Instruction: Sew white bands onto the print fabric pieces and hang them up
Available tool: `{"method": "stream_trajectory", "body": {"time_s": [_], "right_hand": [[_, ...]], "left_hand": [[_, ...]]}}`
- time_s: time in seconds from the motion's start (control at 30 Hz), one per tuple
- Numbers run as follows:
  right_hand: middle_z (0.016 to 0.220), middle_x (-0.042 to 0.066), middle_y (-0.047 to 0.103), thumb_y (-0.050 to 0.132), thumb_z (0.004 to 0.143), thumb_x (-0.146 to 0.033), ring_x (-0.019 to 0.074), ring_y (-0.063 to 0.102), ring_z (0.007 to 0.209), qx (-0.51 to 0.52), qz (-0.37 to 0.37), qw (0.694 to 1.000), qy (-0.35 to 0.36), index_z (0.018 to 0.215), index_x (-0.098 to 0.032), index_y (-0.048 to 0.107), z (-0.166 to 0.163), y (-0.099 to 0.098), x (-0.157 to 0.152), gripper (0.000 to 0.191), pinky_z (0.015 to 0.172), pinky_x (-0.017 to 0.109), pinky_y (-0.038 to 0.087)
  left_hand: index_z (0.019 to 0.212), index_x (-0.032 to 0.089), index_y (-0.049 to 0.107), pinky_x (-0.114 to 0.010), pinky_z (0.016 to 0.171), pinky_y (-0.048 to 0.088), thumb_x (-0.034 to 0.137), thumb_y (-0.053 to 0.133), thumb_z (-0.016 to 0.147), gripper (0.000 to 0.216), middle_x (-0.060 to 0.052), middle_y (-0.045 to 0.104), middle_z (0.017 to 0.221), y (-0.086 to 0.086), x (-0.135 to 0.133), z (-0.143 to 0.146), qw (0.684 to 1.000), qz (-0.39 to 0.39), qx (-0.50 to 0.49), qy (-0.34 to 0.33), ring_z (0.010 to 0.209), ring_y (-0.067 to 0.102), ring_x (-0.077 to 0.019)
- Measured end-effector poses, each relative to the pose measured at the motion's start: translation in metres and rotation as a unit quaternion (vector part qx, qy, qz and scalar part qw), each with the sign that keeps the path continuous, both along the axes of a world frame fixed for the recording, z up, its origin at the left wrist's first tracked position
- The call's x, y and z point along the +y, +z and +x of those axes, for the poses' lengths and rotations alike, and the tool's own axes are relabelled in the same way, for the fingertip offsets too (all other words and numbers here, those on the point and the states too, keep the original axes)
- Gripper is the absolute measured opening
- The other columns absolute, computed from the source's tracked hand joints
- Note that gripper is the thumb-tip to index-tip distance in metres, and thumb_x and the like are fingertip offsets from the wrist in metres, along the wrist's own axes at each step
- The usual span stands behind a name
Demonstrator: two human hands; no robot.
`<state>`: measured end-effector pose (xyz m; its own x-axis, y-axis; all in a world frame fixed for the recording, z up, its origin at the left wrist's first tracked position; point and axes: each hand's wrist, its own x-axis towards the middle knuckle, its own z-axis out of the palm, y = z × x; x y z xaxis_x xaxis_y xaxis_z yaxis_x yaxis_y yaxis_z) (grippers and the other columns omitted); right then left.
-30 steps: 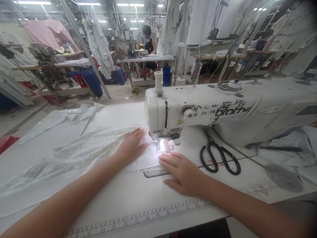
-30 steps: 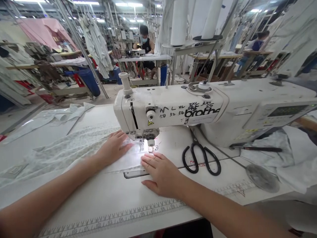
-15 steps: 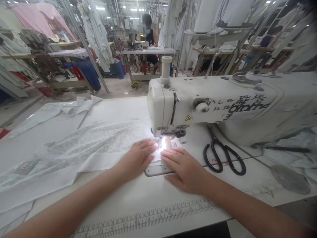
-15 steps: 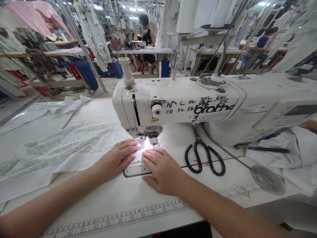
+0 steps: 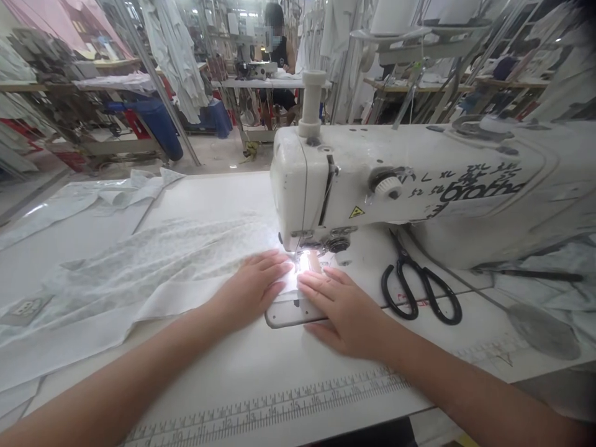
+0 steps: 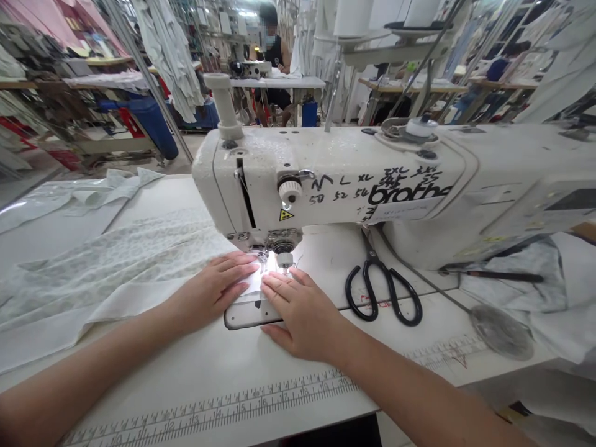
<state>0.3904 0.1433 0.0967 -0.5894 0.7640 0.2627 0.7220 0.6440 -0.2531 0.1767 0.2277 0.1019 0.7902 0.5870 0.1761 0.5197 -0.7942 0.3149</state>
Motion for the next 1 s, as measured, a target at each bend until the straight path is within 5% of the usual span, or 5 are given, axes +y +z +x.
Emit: {"method": "stream_trajectory", "body": {"time_s": [1.0], "right_hand": [[0.128, 0.015, 0.052, 0.046, 0.088, -0.035, 0.0276, 0.041, 0.122, 0.004, 0.031, 0.999, -0.006, 0.124, -0.007, 0.049, 0.001, 0.001, -0.011, 0.046, 0.104, 0.048, 0.032]], "left_hand": [[0.122, 0.025, 0.052, -0.039, 0.104, 0.035, 0.024, 0.04, 0.091, 0.033, -0.002, 0.052, 0.129, 0.01, -0.007, -0.007, 0.994, -0.035, -0.004, -0.101, 0.125, 0.039, -0.0202]]}}
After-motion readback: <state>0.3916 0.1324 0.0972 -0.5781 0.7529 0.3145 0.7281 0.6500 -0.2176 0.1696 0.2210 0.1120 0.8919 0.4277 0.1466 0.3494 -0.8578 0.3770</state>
